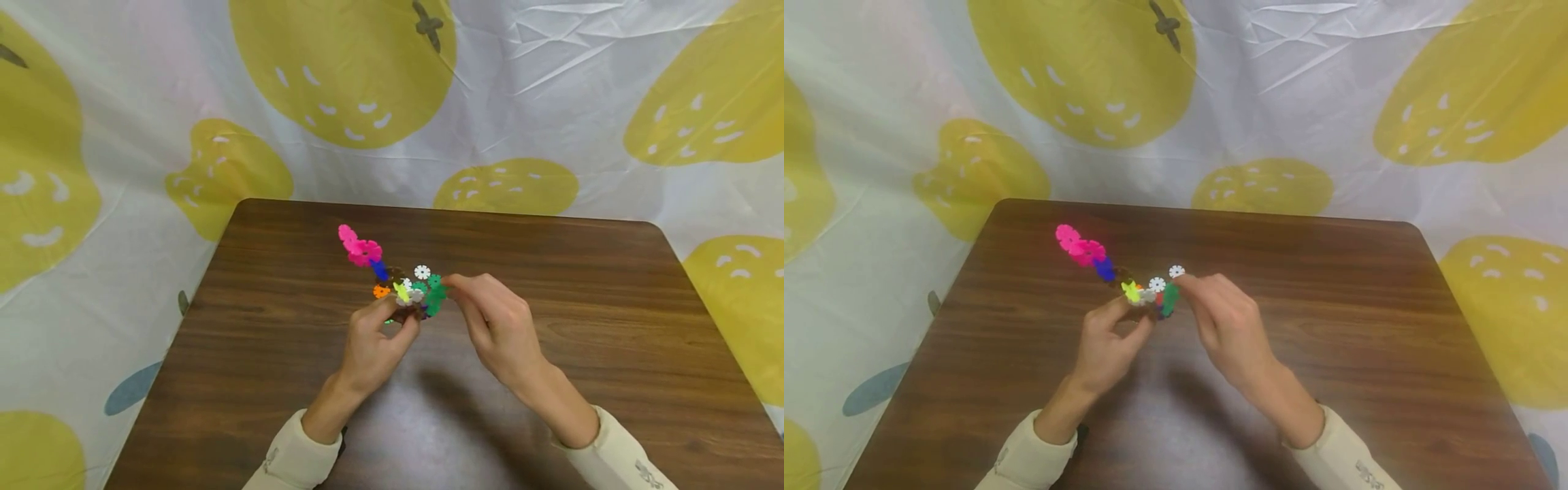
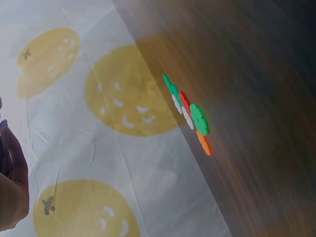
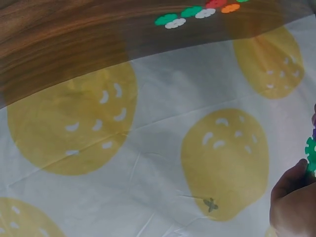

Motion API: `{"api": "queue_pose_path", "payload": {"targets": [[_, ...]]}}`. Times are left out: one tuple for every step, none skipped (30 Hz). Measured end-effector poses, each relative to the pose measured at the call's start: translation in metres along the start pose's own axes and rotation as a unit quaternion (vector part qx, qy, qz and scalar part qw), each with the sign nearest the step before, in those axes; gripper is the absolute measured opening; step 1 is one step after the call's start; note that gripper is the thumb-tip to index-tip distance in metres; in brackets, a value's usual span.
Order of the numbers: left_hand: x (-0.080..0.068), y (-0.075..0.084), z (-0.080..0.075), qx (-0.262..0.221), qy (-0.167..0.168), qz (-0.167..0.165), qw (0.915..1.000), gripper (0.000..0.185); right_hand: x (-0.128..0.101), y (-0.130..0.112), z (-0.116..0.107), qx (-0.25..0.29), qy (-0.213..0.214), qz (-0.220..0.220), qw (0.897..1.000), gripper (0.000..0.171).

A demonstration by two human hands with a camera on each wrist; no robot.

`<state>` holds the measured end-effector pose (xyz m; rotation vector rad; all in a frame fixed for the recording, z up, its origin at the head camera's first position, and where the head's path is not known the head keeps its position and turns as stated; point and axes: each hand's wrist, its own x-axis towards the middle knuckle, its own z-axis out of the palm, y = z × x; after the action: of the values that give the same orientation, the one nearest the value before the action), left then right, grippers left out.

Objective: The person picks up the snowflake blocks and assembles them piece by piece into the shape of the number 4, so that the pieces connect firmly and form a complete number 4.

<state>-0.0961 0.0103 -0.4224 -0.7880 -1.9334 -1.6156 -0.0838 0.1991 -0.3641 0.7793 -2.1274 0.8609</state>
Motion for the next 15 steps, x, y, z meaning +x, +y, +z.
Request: {"api": "queue_pose_path", "payload": {"targets": [[-0.0002, -0.0005, 0.0005, -0.005, 0.005, 0.003, 1.0, 0.017, 0.0, -0.0003, 0.0003, 0.001, 0.001, 0.001, 1.0, 0.023], [-0.0005, -0.001, 0.001, -0.009, 0.01, 0.007, 0.9999, 0.018, 0.0, -0.0005, 0.0007, 0.003, 0.002, 0.001, 1.0, 0.024], [-0.0009, -0.0017, 0.0014, -0.011, 0.014, 0.009, 0.9998, 0.018, 0.0001, -0.0006, 0.0013, 0.006, 0.001, 0.002, 1.0, 0.024], [-0.0011, -0.0022, 0.0017, -0.015, 0.019, 0.012, 0.9996, 0.019, 0.0001, -0.0007, 0.0019, 0.008, 0.0, 0.003, 1.0, 0.025], [-0.0013, -0.0025, 0.0019, -0.018, 0.023, 0.013, 0.9995, 0.019, 0.0002, -0.0008, 0.0026, 0.01, -0.001, 0.003, 1.0, 0.026], [-0.0016, -0.0029, 0.002, -0.019, 0.027, 0.013, 0.9994, 0.019, 0.0004, -0.001, 0.0032, 0.011, -0.002, 0.002, 1.0, 0.026], [-0.0019, -0.0033, 0.002, -0.02, 0.03, 0.013, 0.9993, 0.018, 0.0005, -0.0011, 0.0038, 0.013, -0.003, 0.002, 1.0, 0.027], [-0.0024, -0.0038, 0.002, -0.021, 0.032, 0.01, 0.9992, 0.017, 0.0007, -0.0012, 0.0044, 0.015, -0.004, 0.002, 1.0, 0.027], [-0.0028, -0.0042, 0.0018, -0.022, 0.033, 0.009, 0.9992, 0.017, 0.001, -0.0013, 0.0049, 0.017, -0.005, 0.003, 1.0, 0.027], [-0.0032, -0.0045, 0.0014, -0.022, 0.034, 0.008, 0.9991, 0.016, 0.0012, -0.0014, 0.0053, 0.018, -0.006, 0.003, 1.0, 0.027], [-0.0036, -0.0049, 0.001, -0.022, 0.034, 0.006, 0.9991, 0.016, 0.0015, -0.0014, 0.0056, 0.019, -0.006, 0.002, 1.0, 0.027], [-0.0039, -0.0053, 0.0006, -0.023, 0.033, 0.005, 0.9992, 0.015, 0.0019, -0.0015, 0.0057, 0.02, -0.007, 0.002, 1.0, 0.026], [-0.0038, -0.0058, -0.0001, -0.024, 0.031, 0.004, 0.9992, 0.015, 0.0024, -0.0013, 0.0059, 0.022, -0.006, 0.001, 1.0, 0.026], [-0.0035, -0.0058, -0.0009, -0.025, 0.029, 0.003, 0.9993, 0.015, 0.003, -0.0011, 0.006, 0.024, -0.007, -0.001, 1.0, 0.025], [-0.0031, -0.0056, -0.0017, -0.024, 0.028, 0.002, 0.9993, 0.015, 0.0036, -0.0008, 0.006, 0.025, -0.008, -0.003, 1.0, 0.025]]}}
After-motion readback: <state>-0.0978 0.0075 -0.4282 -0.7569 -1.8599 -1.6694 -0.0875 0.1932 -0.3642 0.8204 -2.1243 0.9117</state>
